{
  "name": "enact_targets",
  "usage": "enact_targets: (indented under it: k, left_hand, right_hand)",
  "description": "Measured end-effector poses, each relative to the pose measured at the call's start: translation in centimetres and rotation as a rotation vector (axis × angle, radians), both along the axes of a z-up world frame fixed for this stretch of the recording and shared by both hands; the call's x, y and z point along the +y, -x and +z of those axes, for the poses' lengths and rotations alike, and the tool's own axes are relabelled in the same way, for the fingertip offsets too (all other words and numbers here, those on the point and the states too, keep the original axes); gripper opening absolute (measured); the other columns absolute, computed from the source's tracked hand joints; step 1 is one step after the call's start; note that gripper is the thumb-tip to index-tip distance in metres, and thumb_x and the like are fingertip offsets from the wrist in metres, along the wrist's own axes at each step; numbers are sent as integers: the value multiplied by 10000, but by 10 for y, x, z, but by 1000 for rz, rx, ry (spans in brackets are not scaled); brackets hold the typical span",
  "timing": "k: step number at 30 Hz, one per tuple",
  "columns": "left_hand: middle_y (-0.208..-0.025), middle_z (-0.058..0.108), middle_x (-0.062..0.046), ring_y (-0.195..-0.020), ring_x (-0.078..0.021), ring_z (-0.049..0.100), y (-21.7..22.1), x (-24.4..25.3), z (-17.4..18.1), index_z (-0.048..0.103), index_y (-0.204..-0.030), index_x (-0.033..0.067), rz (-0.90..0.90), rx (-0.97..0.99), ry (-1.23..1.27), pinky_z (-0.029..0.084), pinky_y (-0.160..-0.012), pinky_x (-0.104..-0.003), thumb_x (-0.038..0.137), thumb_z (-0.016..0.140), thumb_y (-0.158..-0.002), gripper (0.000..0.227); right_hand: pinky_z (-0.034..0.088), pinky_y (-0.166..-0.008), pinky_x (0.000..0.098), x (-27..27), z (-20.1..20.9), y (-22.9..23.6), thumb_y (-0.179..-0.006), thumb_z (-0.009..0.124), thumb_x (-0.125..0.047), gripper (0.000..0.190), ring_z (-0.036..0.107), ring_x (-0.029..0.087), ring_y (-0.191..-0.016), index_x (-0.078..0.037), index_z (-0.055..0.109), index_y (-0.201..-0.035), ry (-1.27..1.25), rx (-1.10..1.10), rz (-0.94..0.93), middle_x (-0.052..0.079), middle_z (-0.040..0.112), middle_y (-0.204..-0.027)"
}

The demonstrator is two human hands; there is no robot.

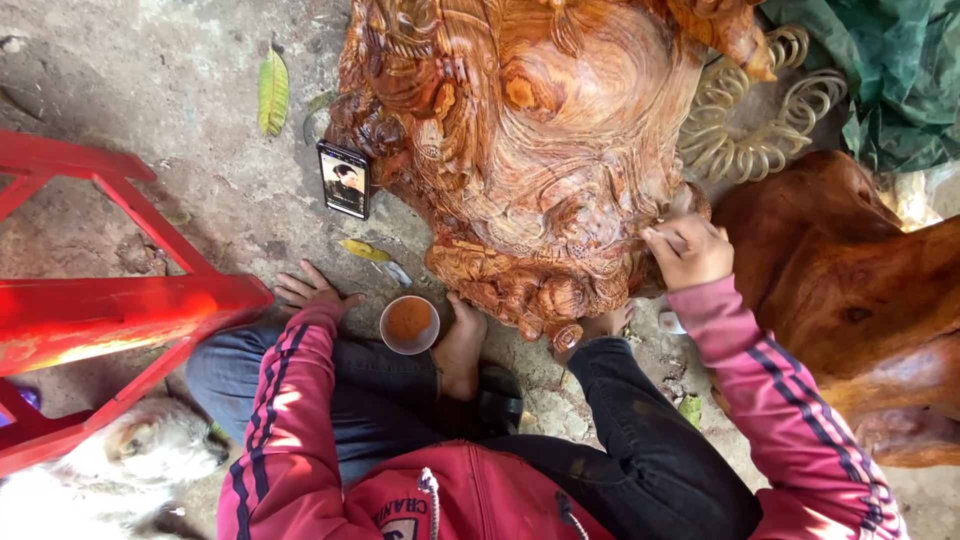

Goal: Applying a liquid finish or adhesive to an intricate wood carving using a small bottle and wiping it with paper.

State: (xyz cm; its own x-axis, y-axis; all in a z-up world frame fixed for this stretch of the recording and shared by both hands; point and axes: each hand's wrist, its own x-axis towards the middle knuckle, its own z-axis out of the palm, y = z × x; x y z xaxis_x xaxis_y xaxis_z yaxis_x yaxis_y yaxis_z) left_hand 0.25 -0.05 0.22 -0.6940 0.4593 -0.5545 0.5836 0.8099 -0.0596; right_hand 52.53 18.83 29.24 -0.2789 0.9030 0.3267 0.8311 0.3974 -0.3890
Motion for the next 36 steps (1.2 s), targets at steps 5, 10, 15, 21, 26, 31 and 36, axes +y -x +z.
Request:
enact_targets:
  k: [5,10,15,21,26,31,36]
  left_hand:
    - [-1625,-243,-286,-1500,-500,-200,2,0,-5,-226,-1615,219,9,-22,9,19,-1208,-694,714,800,-615,1516]
    - [-1624,-243,-291,-1497,-502,-207,4,1,-7,-218,-1620,217,1,-21,13,16,-1205,-698,705,802,-618,1511]
    - [-1625,-268,-265,-1504,-475,-218,4,3,-4,-239,-1611,241,28,-40,43,21,-1224,-672,709,812,-617,1521]
    - [-1638,-212,-291,-1512,-493,-182,3,-3,-13,-194,-1626,207,-1,-6,-3,61,-1216,-688,718,811,-616,1513]
    - [-1638,-180,-304,-1514,-509,-141,2,-5,-20,-197,-1620,203,-31,66,-3,89,-1218,-681,742,783,-614,1505]
    - [-1647,-166,-291,-1523,-491,-137,-2,-3,-17,-180,-1623,219,4,81,35,82,-1226,-668,704,813,-629,1486]
    - [-1648,-161,-299,-1520,-503,-130,-2,-1,-20,-166,-1632,208,-9,86,15,87,-1212,-697,703,808,-613,1494]
  right_hand:
    - [544,-812,448,-25,20,10,-977,824,-179,110,692,352,-852,-97,753,-962,99,169,49,139,685,-870]
    - [574,-850,377,-31,2,19,-932,792,-62,47,685,284,-847,-88,761,-957,-55,92,282,125,700,-934]
    - [583,-824,375,-39,-23,1,-937,745,-150,139,668,293,-903,-138,791,-1068,-171,33,434,75,688,-1090]
    - [562,-885,341,-32,1,54,-991,703,-90,93,664,259,-892,-130,787,-992,-330,-40,553,60,692,-1022]
    - [554,-871,369,-31,-13,40,-970,715,-62,130,637,254,-880,-127,801,-1044,-322,-51,528,54,699,-1012]
    - [573,-873,387,-40,-2,27,-959,742,-78,110,650,277,-926,-46,794,-1050,-279,-60,514,98,699,-1043]
    - [558,-862,361,-29,0,72,-957,738,-24,92,637,257,-887,-61,814,-993,-353,19,588,90,714,-971]
